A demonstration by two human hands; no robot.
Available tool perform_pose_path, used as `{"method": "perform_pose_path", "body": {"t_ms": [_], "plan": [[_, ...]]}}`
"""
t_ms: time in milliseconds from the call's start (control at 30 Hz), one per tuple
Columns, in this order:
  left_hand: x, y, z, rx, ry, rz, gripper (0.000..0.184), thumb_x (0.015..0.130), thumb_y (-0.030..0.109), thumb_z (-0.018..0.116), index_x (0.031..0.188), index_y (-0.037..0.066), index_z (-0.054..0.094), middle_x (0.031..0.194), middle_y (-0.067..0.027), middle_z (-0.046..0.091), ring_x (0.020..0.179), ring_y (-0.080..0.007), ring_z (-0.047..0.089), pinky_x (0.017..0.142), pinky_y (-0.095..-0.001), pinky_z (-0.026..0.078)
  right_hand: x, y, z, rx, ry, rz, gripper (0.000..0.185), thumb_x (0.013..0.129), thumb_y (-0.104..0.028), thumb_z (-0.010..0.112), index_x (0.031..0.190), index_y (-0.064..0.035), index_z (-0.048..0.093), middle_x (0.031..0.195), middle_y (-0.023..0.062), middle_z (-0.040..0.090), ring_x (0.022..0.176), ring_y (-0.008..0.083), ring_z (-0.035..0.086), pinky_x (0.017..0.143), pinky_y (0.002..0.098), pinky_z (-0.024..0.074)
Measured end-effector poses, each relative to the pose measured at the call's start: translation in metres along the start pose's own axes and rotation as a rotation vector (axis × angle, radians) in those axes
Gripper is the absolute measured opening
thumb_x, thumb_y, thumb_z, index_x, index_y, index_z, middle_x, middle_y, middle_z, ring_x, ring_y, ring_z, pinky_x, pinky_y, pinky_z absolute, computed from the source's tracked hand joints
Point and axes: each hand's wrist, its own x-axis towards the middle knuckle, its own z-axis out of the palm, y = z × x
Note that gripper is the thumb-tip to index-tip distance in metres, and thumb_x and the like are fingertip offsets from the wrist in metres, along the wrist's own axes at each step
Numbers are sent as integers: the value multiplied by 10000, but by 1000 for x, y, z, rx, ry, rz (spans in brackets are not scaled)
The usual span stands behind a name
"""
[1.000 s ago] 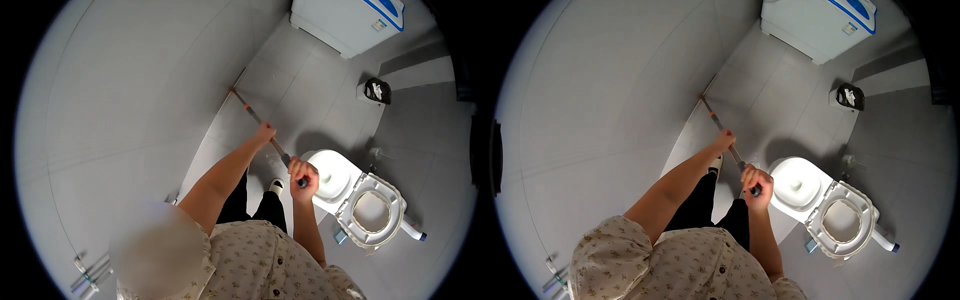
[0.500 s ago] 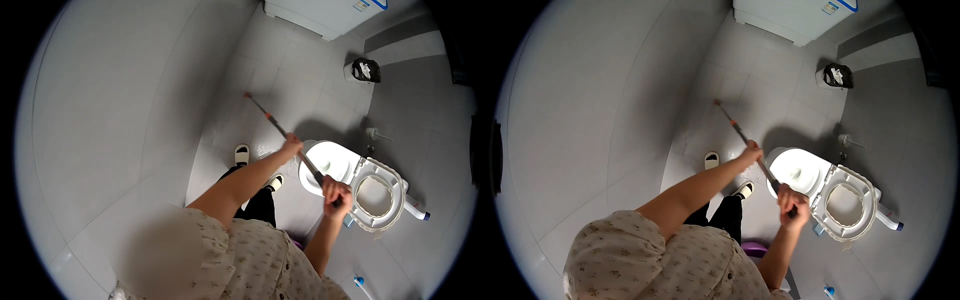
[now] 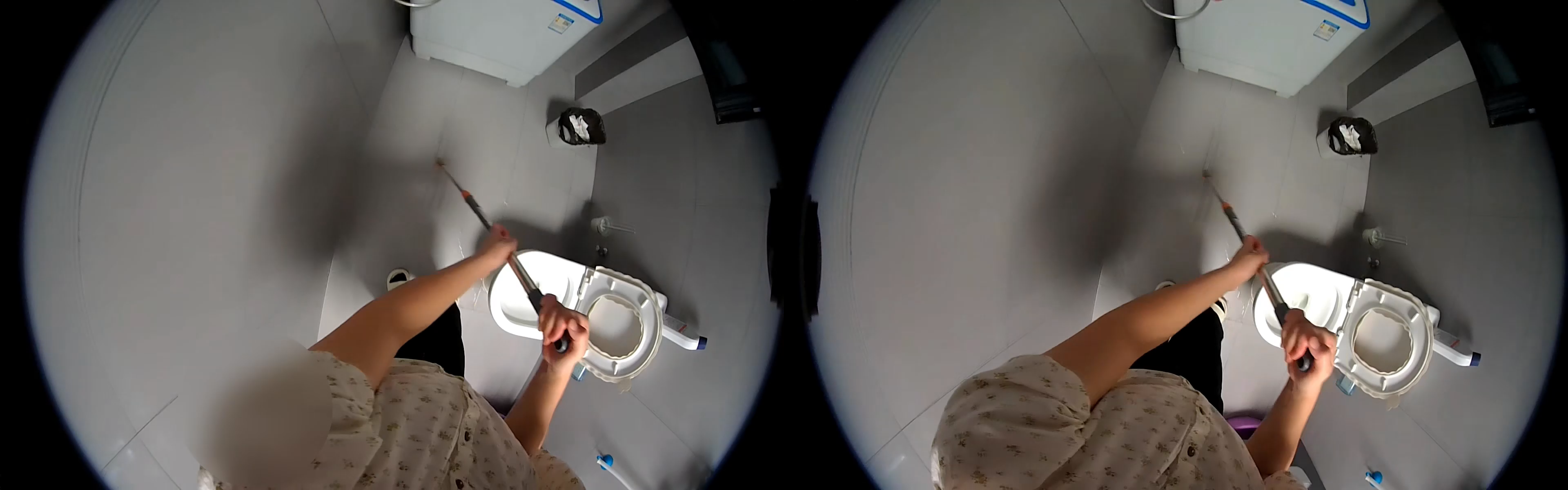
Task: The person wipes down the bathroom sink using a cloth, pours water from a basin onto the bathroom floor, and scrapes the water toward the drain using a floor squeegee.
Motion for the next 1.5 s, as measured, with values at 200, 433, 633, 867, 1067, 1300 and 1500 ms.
{"method": "perform_pose_path", "body": {"t_ms": [200,433,633,867,1067,1300,1500], "plan": [[34,72,-103,146,233,-4,302,721,157,574,948,43,410,738,-61,484,617,-185,493,561,-342,421,69,66,31,195,-4,46,367,782,-239,422,468,-53,392,428,85,426,454,204,395,691,348,352],[128,119,-190,126,284,-67,209,761,112,522,937,115,409,696,-34,449,482,-115,382,391,-284,282,181,132,49,300,-156,62,267,742,-114,434,495,-16,451,499,90,486,530,206,439,701,312,362],[159,132,-190,48,255,-196,185,776,110,513,926,135,409,694,-25,443,544,-109,396,414,-281,291,232,144,23,280,-206,188,260,750,-115,444,511,-13,440,537,59,475,585,179,438,687,286,348],[186,127,-78,98,149,-295,248,759,99,548,962,121,406,740,-44,451,517,-137,418,388,-281,318,239,83,-57,29,-39,57,419,838,-245,378,478,-33,361,475,64,406,468,174,352,585,290,304],[185,125,61,80,-227,-323,258,814,161,557,932,105,334,765,-65,465,665,-143,488,567,-302,416,210,8,-116,66,239,-27,448,838,-280,415,450,-64,357,408,53,387,414,173,354,587,321,309],[194,114,103,55,-255,-196,245,800,136,548,921,90,339,745,-53,453,648,-152,482,552,-310,418,204,-13,-119,-15,324,-99,407,786,-266,429,441,-57,376,396,61,405,385,183,348,586,320,314],[264,172,52,385,-89,-110,223,749,148,571,906,106,418,689,-27,465,541,-121,443,439,-275,343,257,40,-124,176,372,-127,412,810,-240,398,445,-50,383,429,75,409,416,197,359,571,327,323]]}}
